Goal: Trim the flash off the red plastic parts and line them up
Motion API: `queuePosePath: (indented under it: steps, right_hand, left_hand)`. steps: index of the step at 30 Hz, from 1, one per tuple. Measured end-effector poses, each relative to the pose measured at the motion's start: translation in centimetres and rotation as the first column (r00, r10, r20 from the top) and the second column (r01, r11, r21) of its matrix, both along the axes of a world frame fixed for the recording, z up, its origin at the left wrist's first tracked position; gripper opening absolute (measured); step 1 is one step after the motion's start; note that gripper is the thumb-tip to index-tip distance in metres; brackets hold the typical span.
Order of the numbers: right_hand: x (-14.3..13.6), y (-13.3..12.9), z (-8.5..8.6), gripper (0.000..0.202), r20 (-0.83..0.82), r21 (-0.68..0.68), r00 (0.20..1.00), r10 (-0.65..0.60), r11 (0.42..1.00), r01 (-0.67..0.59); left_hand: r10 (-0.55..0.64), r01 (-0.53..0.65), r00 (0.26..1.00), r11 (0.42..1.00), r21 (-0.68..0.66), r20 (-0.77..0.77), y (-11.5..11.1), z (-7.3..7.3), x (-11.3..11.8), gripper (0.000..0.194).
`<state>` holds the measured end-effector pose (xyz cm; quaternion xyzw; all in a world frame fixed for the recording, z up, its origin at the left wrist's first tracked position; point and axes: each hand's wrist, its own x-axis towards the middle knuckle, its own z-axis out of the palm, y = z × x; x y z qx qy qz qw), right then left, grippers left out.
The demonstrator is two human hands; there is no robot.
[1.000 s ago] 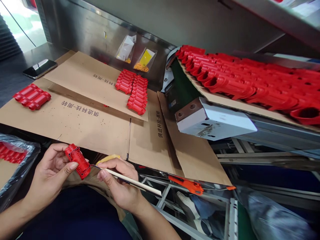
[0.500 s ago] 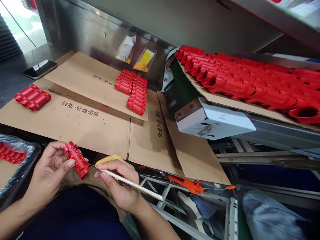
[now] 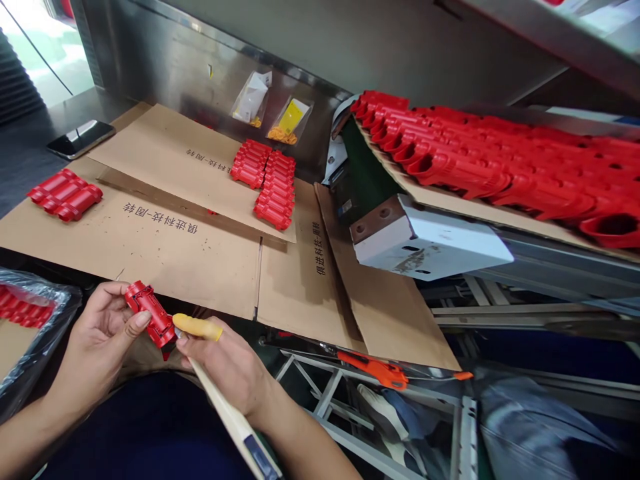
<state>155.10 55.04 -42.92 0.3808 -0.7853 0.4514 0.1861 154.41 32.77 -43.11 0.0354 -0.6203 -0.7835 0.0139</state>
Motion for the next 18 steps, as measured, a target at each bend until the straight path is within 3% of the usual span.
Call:
queuePosePath:
  steps: [3, 5, 8, 12, 18]
  right_hand:
    - [-0.3, -0.2, -0.5, 0.023, -0.186, 0.138, 0.982, -0.026, 0.989, 0.053]
    - [-0.4, -0.4, -1.0, 0.021, -0.134, 0.04, 0.991, -0.026, 0.999, 0.031]
    - [-0.3, -0.4, -1.5, 0.015, 0.194, -0.249, 0.98, 0.047, 0.969, 0.003]
    - [-0.4, -0.6, -1.3, 0.013, 0.576, -0.505, 0.777, 0.253, 0.858, 0.095]
    - [-0.7, -1.7, -1.5, 0.035, 0.634, -0.701, 0.593, 0.496, 0.692, 0.171]
  left_hand:
    - [0.022, -0.026, 0.996, 0.998, 0.055, 0.082, 0.3, 0.1, -0.2, 0.035]
    - [0.0, -0.01, 0.993, 0.996, 0.083, 0.119, 0.4, 0.3, -0.2, 0.035]
    - [-0.044, 0.037, 0.995, 0.996, 0.077, 0.09, 0.4, 0.5, -0.2, 0.033]
    - [-0.073, 0.073, 0.997, 0.997, -0.005, 0.005, 0.1, 0.3, -0.1, 0.03]
    - [-0.059, 0.039, 0.989, 0.989, -0.145, -0.139, 0.2, 0.4, 0.1, 0.026]
